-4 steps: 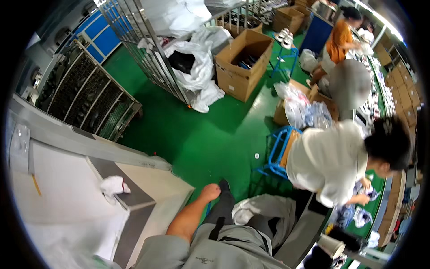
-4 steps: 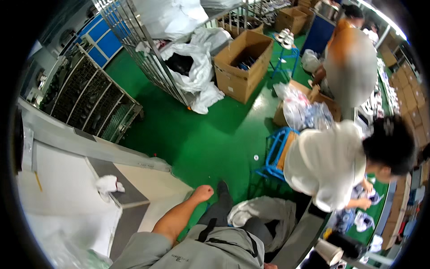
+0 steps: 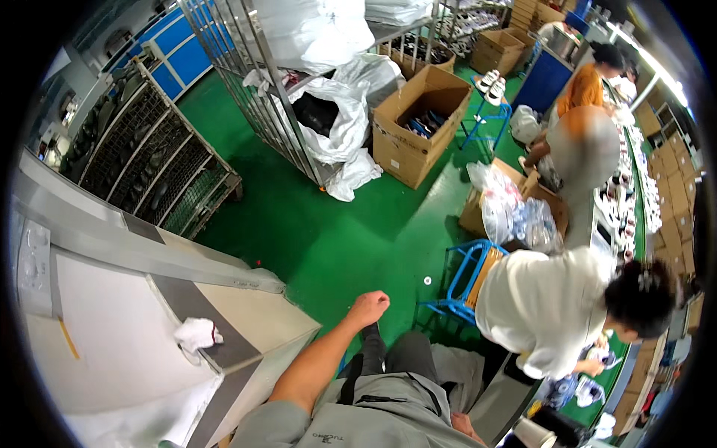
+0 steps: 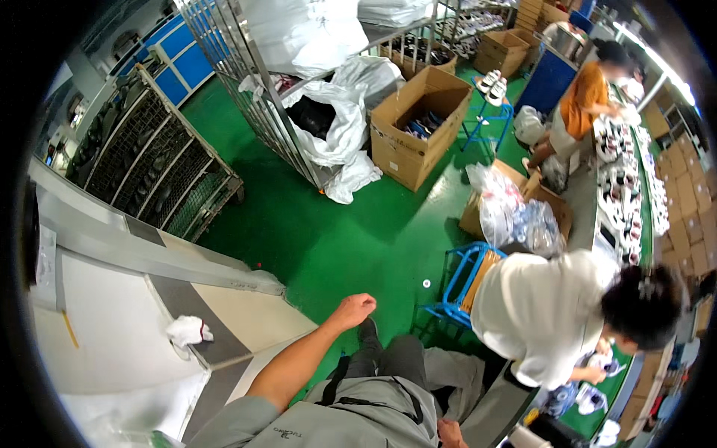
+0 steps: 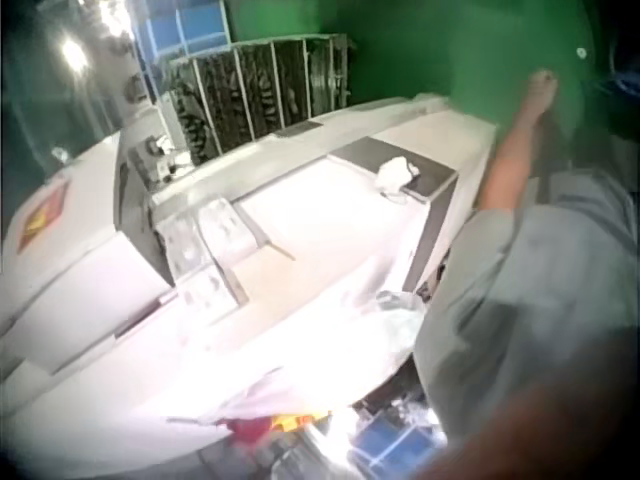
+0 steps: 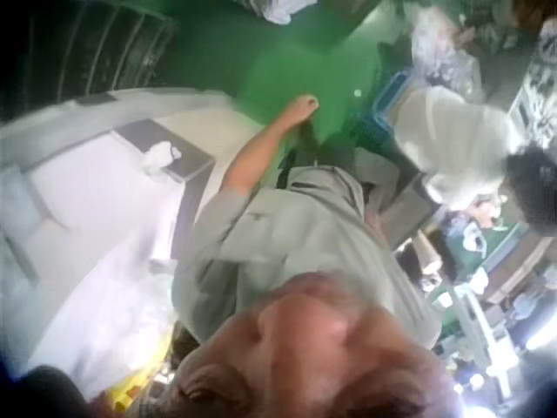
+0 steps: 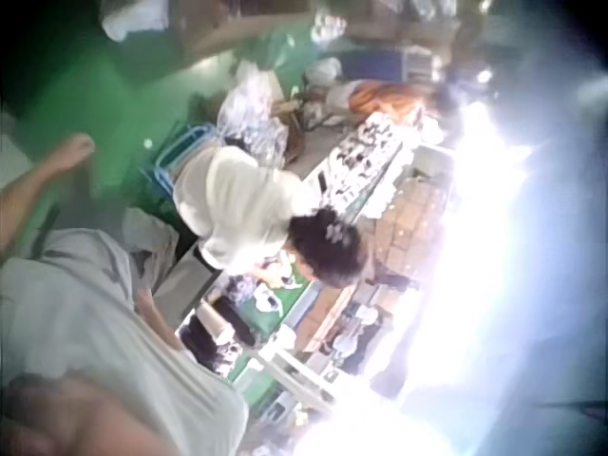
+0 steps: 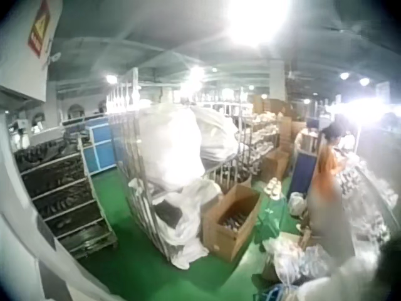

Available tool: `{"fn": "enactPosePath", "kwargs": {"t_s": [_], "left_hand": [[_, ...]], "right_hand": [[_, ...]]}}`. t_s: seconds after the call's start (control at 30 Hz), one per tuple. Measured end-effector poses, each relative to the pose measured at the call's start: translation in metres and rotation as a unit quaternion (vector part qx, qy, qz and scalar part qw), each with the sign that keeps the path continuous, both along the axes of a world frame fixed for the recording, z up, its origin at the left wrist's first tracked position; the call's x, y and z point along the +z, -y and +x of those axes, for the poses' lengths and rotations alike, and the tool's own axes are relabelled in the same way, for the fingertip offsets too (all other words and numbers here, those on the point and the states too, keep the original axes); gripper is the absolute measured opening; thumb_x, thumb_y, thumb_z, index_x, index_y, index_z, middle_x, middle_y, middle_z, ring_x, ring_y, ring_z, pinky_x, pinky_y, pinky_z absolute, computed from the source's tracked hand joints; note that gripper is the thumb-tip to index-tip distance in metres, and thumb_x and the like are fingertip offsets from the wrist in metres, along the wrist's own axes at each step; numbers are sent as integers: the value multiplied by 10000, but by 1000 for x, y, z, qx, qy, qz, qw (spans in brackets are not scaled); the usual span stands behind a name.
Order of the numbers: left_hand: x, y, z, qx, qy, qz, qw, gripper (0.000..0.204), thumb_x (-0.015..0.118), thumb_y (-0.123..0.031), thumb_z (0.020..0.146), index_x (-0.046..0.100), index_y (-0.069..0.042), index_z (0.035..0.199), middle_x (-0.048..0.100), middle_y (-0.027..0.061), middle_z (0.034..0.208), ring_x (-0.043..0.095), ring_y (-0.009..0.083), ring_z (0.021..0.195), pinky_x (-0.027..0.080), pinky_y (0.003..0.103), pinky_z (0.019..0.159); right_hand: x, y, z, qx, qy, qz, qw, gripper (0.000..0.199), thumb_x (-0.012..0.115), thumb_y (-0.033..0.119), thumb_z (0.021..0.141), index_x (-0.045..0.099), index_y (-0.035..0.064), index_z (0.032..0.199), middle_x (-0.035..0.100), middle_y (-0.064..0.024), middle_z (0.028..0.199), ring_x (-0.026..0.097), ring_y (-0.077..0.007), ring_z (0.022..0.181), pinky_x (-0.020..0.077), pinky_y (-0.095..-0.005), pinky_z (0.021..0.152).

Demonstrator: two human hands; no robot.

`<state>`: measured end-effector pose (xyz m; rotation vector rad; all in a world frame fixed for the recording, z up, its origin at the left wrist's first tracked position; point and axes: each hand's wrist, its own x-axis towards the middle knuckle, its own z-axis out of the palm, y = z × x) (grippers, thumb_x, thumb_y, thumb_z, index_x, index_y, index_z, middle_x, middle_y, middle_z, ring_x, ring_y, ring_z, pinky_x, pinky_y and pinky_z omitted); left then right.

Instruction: The person takes shoe soles from a bag, places them on a conveyor belt, and then inserts insoles into finished shoes moving along the line before reaching for a shopping bag.

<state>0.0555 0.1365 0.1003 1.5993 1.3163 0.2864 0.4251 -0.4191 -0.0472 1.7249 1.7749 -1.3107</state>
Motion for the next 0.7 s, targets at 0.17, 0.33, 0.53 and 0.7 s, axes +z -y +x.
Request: {"fn": "enactPosePath", "kwargs": {"t_s": [0.17, 0.33, 0.53, 0.7], "left_hand": [[8, -77, -25, 32, -1, -31, 999, 300, 617, -304, 886, 699, -44, 1014, 710, 171, 941, 681, 304, 880, 527, 401, 769], [-118, -52, -156, -83, -325, -142, 931, 325, 546, -273, 850, 714, -45, 1010, 680, 224, 1043, 657, 399, 956, 516, 481, 817], [-143, 19, -222, 558, -42, -409, 720, 136, 595, -109, 852, 701, -51, 915, 661, 162, 715, 644, 299, 614, 515, 408, 522], [-80, -153, -118, 663, 260, -188, 677, 61, 627, -110, 865, 653, -63, 836, 562, 37, 645, 502, 165, 508, 416, 313, 446]], "right_hand": [[181, -353, -56, -621, -157, -185, 745, 253, 542, 242, 962, 669, 29, 1013, 656, -64, 842, 632, -175, 730, 544, -345, 683], [172, -532, -40, -543, -184, -186, 798, 220, 592, 249, 948, 650, 41, 991, 668, -72, 869, 642, -190, 750, 551, -342, 694], [165, -748, -8, -356, -216, -139, 898, 241, 643, 241, 933, 640, 29, 1047, 680, -105, 883, 660, -186, 767, 541, -306, 677], [204, -954, -28, -265, -179, -48, 946, 209, 608, 246, 952, 649, 50, 1013, 651, -41, 865, 610, -128, 751, 505, -263, 644]]}}
